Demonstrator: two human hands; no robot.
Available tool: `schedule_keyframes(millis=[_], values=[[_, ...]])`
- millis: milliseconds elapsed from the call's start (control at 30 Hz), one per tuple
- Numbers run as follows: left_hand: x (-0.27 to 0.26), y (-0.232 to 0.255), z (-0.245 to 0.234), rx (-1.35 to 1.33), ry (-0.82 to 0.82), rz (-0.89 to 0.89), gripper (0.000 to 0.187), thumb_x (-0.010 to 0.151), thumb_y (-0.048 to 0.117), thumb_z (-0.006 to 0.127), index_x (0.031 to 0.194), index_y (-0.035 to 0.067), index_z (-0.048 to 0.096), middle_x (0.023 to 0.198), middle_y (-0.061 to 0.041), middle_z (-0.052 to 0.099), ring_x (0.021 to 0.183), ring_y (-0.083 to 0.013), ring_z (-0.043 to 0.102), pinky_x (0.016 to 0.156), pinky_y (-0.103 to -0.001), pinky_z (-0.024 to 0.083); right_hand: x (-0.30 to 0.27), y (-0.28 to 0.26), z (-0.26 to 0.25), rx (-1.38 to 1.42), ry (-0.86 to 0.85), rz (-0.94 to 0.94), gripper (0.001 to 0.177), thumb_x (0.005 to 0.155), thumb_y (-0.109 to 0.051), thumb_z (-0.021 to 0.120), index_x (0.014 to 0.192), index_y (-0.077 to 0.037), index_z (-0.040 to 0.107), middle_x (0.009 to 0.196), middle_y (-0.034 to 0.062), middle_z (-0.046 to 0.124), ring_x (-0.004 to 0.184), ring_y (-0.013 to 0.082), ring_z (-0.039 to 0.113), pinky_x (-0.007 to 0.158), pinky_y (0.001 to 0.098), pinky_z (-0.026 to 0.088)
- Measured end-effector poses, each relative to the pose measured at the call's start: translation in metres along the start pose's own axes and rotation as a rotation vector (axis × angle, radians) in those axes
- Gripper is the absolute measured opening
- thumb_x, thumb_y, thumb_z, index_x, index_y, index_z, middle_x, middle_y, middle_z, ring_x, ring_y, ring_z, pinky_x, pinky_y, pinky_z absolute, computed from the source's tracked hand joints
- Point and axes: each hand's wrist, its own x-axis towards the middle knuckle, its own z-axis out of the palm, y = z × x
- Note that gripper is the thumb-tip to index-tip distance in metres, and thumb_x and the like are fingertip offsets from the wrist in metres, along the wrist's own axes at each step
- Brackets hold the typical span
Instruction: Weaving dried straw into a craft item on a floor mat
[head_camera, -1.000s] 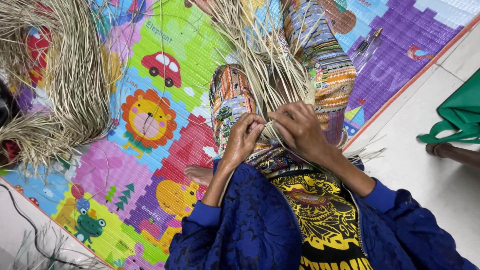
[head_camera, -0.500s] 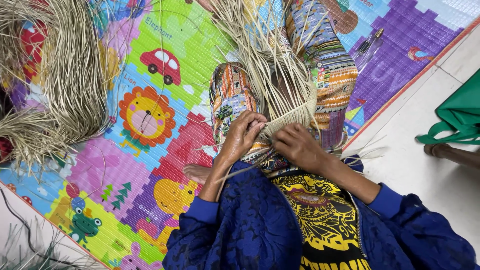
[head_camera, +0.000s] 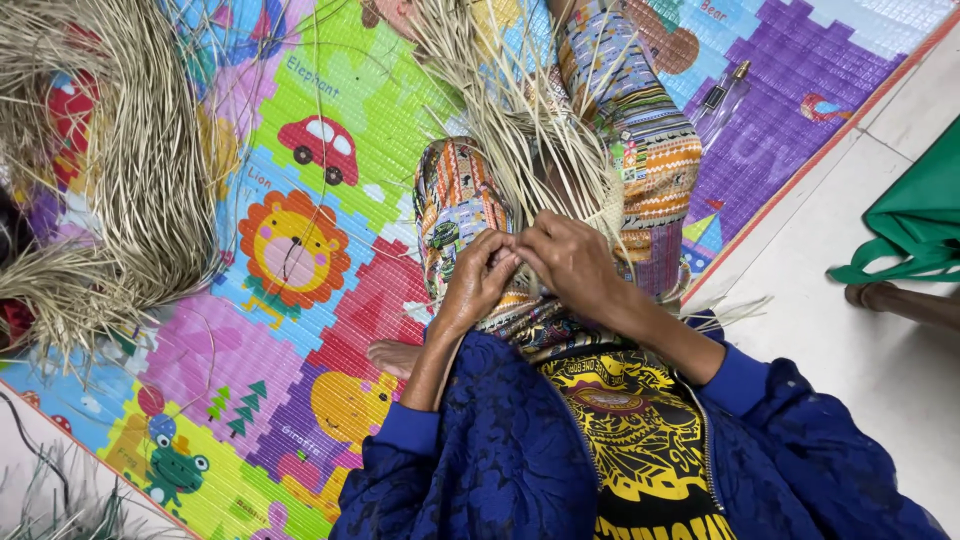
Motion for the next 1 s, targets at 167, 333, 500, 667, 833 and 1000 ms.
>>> schedule_keyframes(millis=[167, 333, 500, 667, 833, 1000], values=[[0.002, -0.008, -0.005, 0.017, -0.05, -0.048, 0.009, 0.097, 0.002, 0.063, 0.104, 0.0, 0.068, 0.087, -0.012, 0.059, 0.078, -0.0229, 0.055, 0.071, -0.036, 0.048, -0.008, 0.015, 0.018, 0.017, 0.063, 0.006, 0.01, 0.093, -0.021, 0.073, 0.089, -0.015, 0.066, 0.081, 0.0035, 0.054, 0.07, 0.0257, 0.065, 0.062, 0.0387, 0.053], [0.033, 0.003, -0.057, 0.199, -0.121, -0.064, 0.005, 0.095, 0.005, 0.067, 0.099, 0.003, 0.07, 0.09, -0.014, 0.062, 0.08, -0.0279, 0.061, 0.073, -0.041, 0.05, -0.01, 0.026, 0.027, 0.034, 0.09, -0.021, 0.011, 0.091, -0.02, 0.074, 0.089, -0.017, 0.063, 0.084, 0.0038, 0.054, 0.076, 0.0278, 0.066, 0.067, 0.0401, 0.053], [0.088, 0.029, -0.157, 1.133, 0.108, 0.289, 0.013, 0.076, -0.003, 0.08, 0.082, 0.005, 0.073, 0.083, -0.008, 0.058, 0.053, -0.0208, 0.056, 0.044, -0.037, 0.052, 0.0, 0.005, 0.007, 0.067, 0.163, -0.025, 0.018, 0.089, -0.002, 0.076, 0.077, -0.007, 0.063, 0.084, 0.0049, 0.054, 0.059, 0.0134, 0.049, 0.046, 0.0276, 0.049], [0.094, 0.006, -0.192, 0.876, 0.002, -0.177, 0.006, 0.093, 0.012, 0.074, 0.089, 0.007, 0.073, 0.088, -0.007, 0.067, 0.071, -0.0198, 0.064, 0.066, -0.037, 0.055, -0.002, 0.011, 0.015, 0.037, 0.162, -0.044, 0.017, 0.091, -0.003, 0.075, 0.079, -0.007, 0.063, 0.084, 0.0044, 0.053, 0.058, 0.0127, 0.044, 0.043, 0.0266, 0.044], [-0.002, -0.155, -0.153, 0.449, 0.011, -0.745, 0.057, 0.108, 0.033, 0.031, 0.137, -0.009, 0.056, 0.14, -0.038, 0.053, 0.137, -0.0516, 0.045, 0.117, -0.061, 0.029, -0.011, 0.023, 0.028, 0.07, 0.128, -0.023, 0.013, 0.092, -0.01, 0.073, 0.085, -0.013, 0.063, 0.079, 0.0044, 0.053, 0.071, 0.0253, 0.064, 0.063, 0.0375, 0.051], [-0.082, -0.299, -0.121, 0.33, -0.204, -0.385, 0.066, 0.072, 0.024, 0.081, 0.128, -0.005, 0.062, 0.134, -0.03, 0.06, 0.129, -0.0481, 0.053, 0.118, -0.053, 0.036, -0.007, 0.011, 0.019, 0.1, 0.166, 0.001, 0.014, 0.096, -0.009, 0.069, 0.083, -0.013, 0.066, 0.08, 0.0033, 0.055, 0.069, 0.019, 0.06, 0.065, 0.0308, 0.051]])
